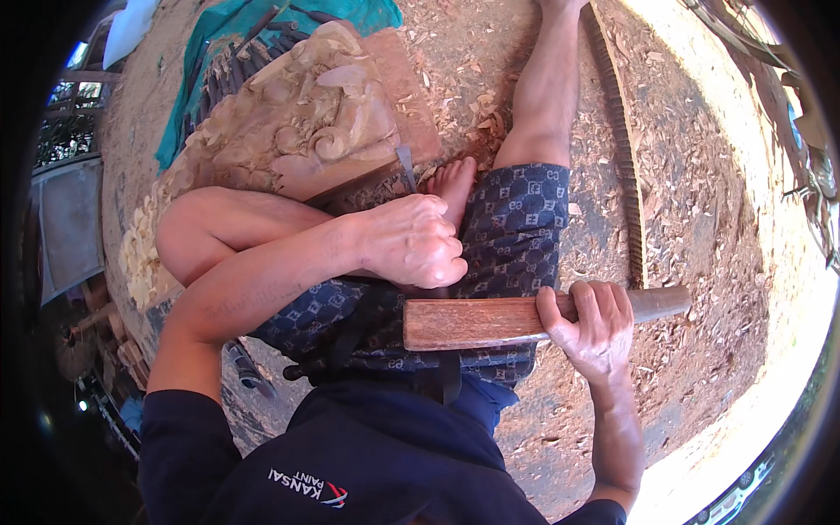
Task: The person is carving a floral pattern into a large piece of wood using a chisel and a wooden mallet. They repeatedly strike the chisel to remove wood shavings and refine the design.
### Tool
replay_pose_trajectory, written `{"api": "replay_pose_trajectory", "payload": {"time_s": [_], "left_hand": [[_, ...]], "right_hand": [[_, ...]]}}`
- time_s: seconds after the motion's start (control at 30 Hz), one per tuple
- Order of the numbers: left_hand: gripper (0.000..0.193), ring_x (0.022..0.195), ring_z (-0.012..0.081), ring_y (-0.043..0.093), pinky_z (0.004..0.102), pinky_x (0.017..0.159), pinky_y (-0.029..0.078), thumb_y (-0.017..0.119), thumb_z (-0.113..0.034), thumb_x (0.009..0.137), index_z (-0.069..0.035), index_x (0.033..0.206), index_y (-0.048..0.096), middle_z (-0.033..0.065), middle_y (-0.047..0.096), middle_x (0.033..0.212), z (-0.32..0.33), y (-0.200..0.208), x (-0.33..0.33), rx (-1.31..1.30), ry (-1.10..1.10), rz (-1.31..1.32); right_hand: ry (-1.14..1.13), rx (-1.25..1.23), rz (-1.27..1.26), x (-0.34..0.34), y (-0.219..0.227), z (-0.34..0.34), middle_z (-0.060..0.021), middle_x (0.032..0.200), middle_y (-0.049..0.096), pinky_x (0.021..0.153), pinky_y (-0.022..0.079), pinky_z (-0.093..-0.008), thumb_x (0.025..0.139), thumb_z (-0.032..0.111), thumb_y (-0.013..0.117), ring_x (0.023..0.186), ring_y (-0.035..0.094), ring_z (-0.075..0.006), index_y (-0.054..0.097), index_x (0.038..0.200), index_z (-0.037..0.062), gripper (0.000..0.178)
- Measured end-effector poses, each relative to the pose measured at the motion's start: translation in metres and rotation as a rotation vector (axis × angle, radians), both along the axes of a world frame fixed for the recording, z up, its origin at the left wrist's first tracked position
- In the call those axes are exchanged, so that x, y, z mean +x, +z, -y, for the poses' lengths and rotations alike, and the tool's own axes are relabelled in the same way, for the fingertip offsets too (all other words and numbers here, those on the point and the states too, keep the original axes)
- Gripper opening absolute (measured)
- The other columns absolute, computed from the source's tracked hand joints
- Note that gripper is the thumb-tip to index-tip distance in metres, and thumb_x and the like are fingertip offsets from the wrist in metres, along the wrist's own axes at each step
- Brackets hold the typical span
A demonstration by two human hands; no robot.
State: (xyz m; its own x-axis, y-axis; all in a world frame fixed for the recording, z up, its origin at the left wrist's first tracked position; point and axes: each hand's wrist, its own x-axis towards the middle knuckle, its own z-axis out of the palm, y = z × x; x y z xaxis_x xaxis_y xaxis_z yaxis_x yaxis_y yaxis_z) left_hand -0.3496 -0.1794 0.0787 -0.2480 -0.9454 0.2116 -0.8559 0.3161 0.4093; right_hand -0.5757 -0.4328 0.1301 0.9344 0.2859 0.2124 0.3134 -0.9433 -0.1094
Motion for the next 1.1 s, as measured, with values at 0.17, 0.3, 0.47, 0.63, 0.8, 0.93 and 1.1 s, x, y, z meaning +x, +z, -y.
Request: {"api": "replay_pose_trajectory", "payload": {"time_s": [0.17,0.3,0.47,0.63,0.8,0.93,1.1], "left_hand": [[0.02,0.066,0.0221,0.072,0.0412,0.057,0.047,0.078,-0.026,0.073,-0.014,0.072,0.061,-0.0002,0.063,0.064,0.003,0.005,0.003,0.058,0.001,-0.035],[0.019,0.066,0.0222,0.072,0.0412,0.058,0.048,0.077,-0.025,0.074,-0.014,0.073,0.062,0.0001,0.064,0.065,0.005,0.006,-0.001,0.048,0.058,0.0],[0.021,0.068,0.022,0.074,0.041,0.06,0.051,0.08,-0.026,0.072,-0.015,0.074,0.063,-0.0001,0.064,0.065,0.011,0.006,0.0,0.053,0.078,-0.023],[0.026,0.07,0.0225,0.075,0.0417,0.06,0.053,0.083,-0.028,0.067,-0.015,0.074,0.062,0.0002,0.065,0.065,0.011,0.012,0.007,0.095,0.056,-0.029],[0.024,0.069,0.025,0.075,0.0434,0.058,0.054,0.082,-0.024,0.065,-0.013,0.074,0.062,0.0016,0.066,0.066,0.018,0.016,0.004,0.066,0.138,-0.068],[0.023,0.069,0.0265,0.075,0.0444,0.058,0.054,0.082,-0.022,0.065,-0.013,0.073,0.062,0.0023,0.066,0.065,0.02,0.023,0.007,0.089,0.141,-0.107],[0.02,0.065,0.0278,0.074,0.0433,0.054,0.054,0.079,-0.021,0.07,-0.013,0.071,0.061,0.0041,0.065,0.063,0.023,0.015,0.007,-0.007,0.185,-0.085]], "right_hand": [[0.182,0.078,0.052,0.011,-0.002,0.019,-0.0042,0.096,0.056,0.066,0.055,-0.0416,0.084,0.011,0.078,0.081,0.065,-0.0219,0.062,0.127,0.0217,0.047],[0.058,-0.018,0.014,0.006,0.003,0.016,-0.0058,0.098,0.057,0.067,0.056,-0.0431,0.081,0.012,0.078,0.084,0.067,-0.0249,0.061,0.128,0.0211,0.05],[0.135,0.051,0.048,0.018,-0.007,0.034,-0.0056,0.099,0.058,0.066,0.055,-0.0415,0.084,0.012,0.078,0.083,0.067,-0.0241,0.062,0.135,0.0216,0.054],[0.114,0.144,0.019,0.012,0.004,0.021,-0.006,0.097,0.057,0.069,0.055,-0.0443,0.081,0.011,0.077,0.083,0.066,-0.0259,0.061,0.13,0.019,0.052],[0.041,0.11,-0.008,0.018,0.0,0.03,-0.0061,0.095,0.058,0.068,0.055,-0.0438,0.082,0.011,0.079,0.082,0.067,-0.0263,0.061,0.133,0.0168,0.054],[0.078,0.221,0.01,0.012,-0.007,0.028,-0.0082,0.096,0.061,0.07,0.054,-0.0445,0.079,0.012,0.081,0.081,0.067,-0.0284,0.06,0.131,0.0123,0.056],[0.021,0.232,-0.022,0.022,0.004,0.013,-0.0102,0.097,0.064,0.07,0.053,-0.0474,0.076,0.007,0.084,0.081,0.067,-0.032,0.061,0.125,0.0079,0.054]]}}
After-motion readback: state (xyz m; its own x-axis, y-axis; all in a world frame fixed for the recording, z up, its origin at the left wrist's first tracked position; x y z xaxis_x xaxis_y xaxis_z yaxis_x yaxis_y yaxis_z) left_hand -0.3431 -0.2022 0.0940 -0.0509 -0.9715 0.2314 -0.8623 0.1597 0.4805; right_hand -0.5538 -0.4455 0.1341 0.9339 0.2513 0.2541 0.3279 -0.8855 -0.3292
